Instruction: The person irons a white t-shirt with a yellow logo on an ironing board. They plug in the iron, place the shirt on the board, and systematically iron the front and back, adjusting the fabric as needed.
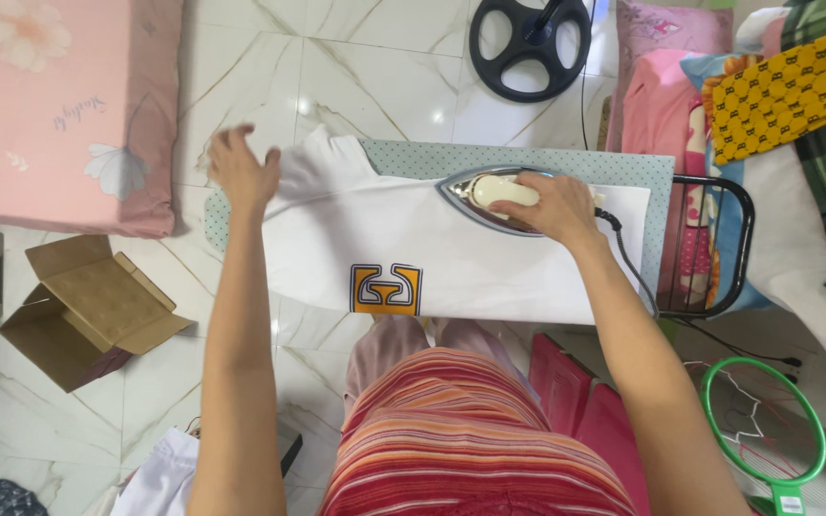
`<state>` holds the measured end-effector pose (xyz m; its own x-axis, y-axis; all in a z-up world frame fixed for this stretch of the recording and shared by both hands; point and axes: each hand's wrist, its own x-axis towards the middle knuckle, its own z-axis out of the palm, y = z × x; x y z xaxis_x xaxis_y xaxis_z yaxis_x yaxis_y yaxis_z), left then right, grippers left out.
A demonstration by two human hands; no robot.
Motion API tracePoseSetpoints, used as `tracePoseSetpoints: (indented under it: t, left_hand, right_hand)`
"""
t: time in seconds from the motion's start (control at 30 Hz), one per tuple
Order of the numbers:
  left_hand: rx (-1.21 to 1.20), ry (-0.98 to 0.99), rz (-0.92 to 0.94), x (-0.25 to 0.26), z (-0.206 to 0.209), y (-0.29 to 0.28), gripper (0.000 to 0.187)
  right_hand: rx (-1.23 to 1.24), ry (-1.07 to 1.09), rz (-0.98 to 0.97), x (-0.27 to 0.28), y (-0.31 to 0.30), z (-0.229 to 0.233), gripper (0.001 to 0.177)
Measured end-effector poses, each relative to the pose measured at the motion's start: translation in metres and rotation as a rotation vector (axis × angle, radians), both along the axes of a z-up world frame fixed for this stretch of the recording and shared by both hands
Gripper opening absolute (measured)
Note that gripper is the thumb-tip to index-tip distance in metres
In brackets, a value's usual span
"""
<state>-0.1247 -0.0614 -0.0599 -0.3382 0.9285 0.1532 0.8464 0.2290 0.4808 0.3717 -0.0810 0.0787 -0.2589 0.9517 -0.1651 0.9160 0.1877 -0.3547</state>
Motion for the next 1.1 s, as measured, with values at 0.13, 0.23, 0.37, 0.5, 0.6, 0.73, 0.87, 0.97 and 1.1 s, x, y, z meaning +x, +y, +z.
tracePoseSetpoints:
  t: [0.13, 0.23, 0.37, 0.5, 0.6, 0.73, 0.87, 0.97, 1.1]
  left_hand:
    - [-0.17, 0.002, 0.27, -0.016, -0.014, -0.062, 0.073]
    - [-0.321, -0.05, 0.227, -0.031, -0.022, -0.085, 0.057]
    - [-0.314, -0.346, 0.189, -0.072, -0.048, -0.083, 0.054]
    - [-0.019, -0.68, 0.123, -0.064, -0.075, -0.071, 0.044]
    - [-0.146, -0.491, -0.142, -0.064, -0.061, -0.07, 0.042]
    - [-0.133, -0.555, 0.13, -0.044, -0.03, -0.073, 0.029]
    - [-0.097, -0.338, 0.174, -0.035, -0.043, -0.069, 0.032]
    - [-0.067, -0.323, 0.128, -0.054, -0.072, -0.066, 0.039]
    - [-0.074, -0.451, 0.099, -0.07, -0.093, -0.073, 0.05]
  right_hand:
    - [-0.04, 0.008, 0.038, -0.012, 0.0, -0.005, 0.065]
    - [-0.076, -0.086, 0.025, 0.014, -0.007, -0.005, 0.067]
    - [-0.063, -0.148, 0.045, 0.053, -0.018, -0.003, 0.074]
    - [0.018, -0.099, 0.111, 0.028, -0.033, -0.009, 0.075]
    - [-0.101, -0.135, 0.114, -0.016, -0.046, -0.006, 0.066]
    - [-0.195, -0.081, 0.024, -0.022, -0.057, 0.01, 0.064]
    - [-0.094, -0.077, -0.028, 0.043, -0.075, 0.003, 0.066]
    - [-0.001, -0.144, -0.12, 0.117, -0.096, -0.008, 0.07]
    - [0.056, -0.072, -0.447, 0.212, -0.117, -0.028, 0.063]
